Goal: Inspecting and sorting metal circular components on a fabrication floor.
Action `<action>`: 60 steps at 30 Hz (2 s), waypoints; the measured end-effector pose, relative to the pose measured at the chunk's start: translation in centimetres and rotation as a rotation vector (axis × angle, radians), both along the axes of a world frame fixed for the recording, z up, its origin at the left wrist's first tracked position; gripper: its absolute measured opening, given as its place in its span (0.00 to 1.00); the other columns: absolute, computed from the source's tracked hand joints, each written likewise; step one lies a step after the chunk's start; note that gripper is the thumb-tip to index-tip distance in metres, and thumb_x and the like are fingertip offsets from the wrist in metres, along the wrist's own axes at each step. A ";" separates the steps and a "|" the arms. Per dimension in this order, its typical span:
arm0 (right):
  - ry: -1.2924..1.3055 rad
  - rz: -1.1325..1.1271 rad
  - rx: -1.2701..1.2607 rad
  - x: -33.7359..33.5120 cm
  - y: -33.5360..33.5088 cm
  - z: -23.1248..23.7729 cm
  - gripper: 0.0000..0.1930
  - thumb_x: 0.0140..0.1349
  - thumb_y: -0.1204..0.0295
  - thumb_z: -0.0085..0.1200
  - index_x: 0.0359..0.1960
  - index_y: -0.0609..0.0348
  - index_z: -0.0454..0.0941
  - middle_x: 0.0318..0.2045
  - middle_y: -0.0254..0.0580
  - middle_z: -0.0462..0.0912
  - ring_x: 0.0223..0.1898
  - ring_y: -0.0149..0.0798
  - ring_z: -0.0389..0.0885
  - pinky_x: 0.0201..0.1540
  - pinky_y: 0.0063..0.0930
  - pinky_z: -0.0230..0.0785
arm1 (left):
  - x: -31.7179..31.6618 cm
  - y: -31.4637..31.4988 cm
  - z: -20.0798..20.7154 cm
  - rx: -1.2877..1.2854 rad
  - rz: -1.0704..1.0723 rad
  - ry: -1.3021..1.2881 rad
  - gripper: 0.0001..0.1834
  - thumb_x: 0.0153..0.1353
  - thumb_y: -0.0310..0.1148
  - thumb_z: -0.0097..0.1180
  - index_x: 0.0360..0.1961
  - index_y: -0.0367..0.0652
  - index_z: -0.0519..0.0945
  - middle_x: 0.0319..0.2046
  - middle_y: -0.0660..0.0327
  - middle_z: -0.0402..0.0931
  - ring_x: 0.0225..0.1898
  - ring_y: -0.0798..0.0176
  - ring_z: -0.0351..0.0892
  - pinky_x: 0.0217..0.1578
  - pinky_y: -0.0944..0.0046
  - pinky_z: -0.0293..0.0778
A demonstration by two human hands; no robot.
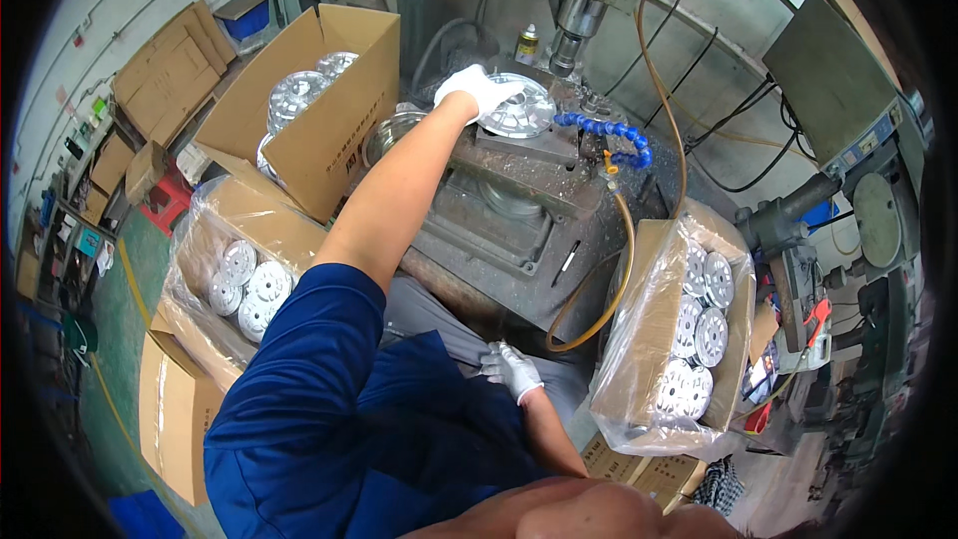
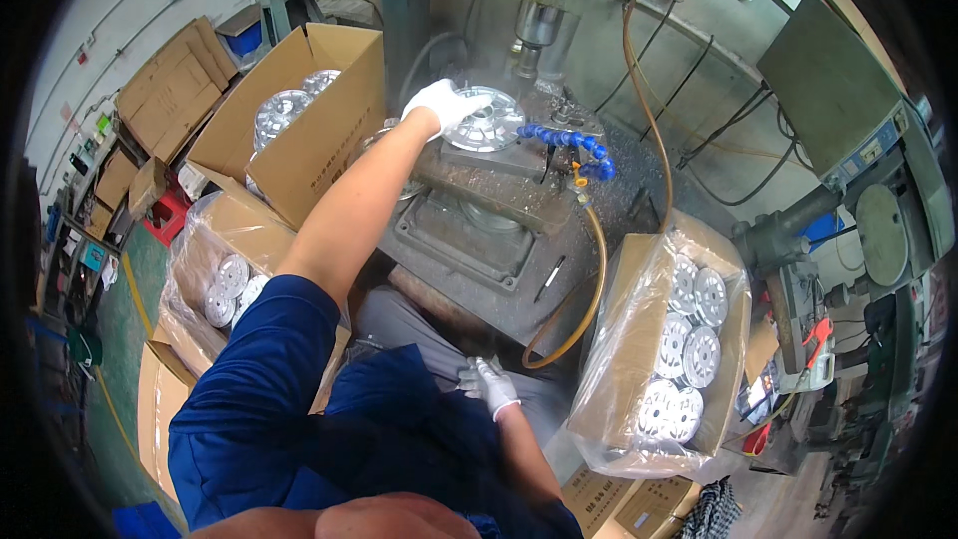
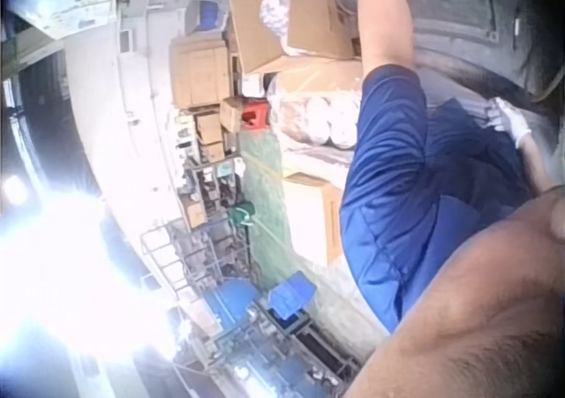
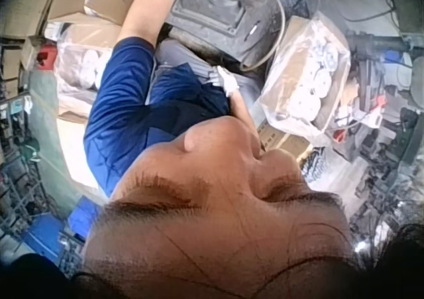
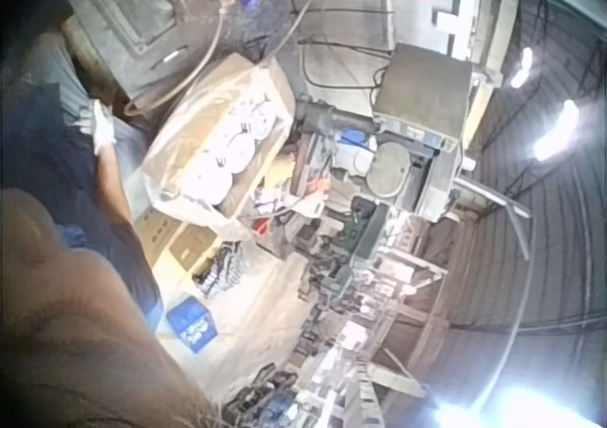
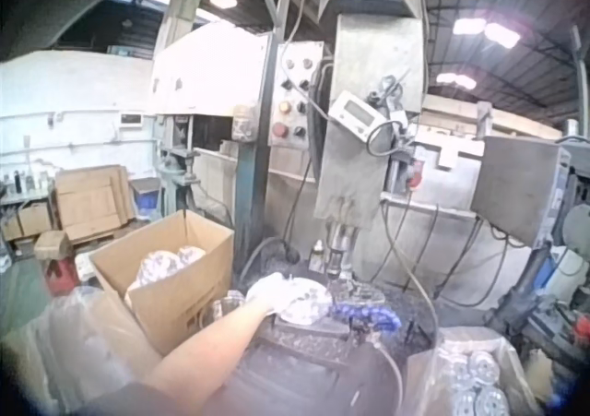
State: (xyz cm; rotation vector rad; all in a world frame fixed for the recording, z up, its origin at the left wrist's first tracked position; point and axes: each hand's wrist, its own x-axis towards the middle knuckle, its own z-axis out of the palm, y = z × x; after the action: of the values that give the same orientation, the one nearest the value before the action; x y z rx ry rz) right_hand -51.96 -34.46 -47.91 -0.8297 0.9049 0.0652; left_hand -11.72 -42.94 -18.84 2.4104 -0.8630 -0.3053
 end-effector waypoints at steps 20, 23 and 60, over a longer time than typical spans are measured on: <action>0.013 0.060 0.032 0.9 -0.4 -0.4 0.21 0.68 0.55 0.41 0.52 0.56 0.71 0.39 0.47 0.81 0.36 0.43 0.80 0.38 0.34 0.73 | 0.0 -0.1 0.9 0.017 -0.016 0.011 0.49 0.44 0.69 0.53 0.53 0.34 0.73 0.53 0.46 0.72 0.56 0.51 0.71 0.55 0.60 0.66; -0.002 0.042 0.048 0.5 -0.6 -1.1 0.21 0.68 0.55 0.41 0.53 0.57 0.71 0.39 0.48 0.81 0.35 0.43 0.80 0.37 0.34 0.72 | -0.1 -0.1 0.9 0.003 -0.019 0.003 0.49 0.43 0.69 0.53 0.53 0.34 0.73 0.53 0.46 0.72 0.55 0.50 0.72 0.55 0.60 0.66; -0.087 -0.090 -0.030 -0.2 -0.7 -1.3 0.18 0.65 0.60 0.49 0.52 0.55 0.73 0.32 0.35 0.78 0.31 0.36 0.78 0.34 0.28 0.72 | 0.8 -0.9 -0.3 -0.016 -0.016 -0.018 0.52 0.44 0.69 0.53 0.55 0.29 0.69 0.54 0.44 0.70 0.57 0.50 0.70 0.56 0.62 0.64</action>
State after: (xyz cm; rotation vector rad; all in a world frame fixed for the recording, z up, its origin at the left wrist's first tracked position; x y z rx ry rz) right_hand -52.15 -35.19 -49.24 -0.8131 0.8618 -0.0624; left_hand -10.94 -43.80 -19.11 2.3965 -0.8900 -0.2818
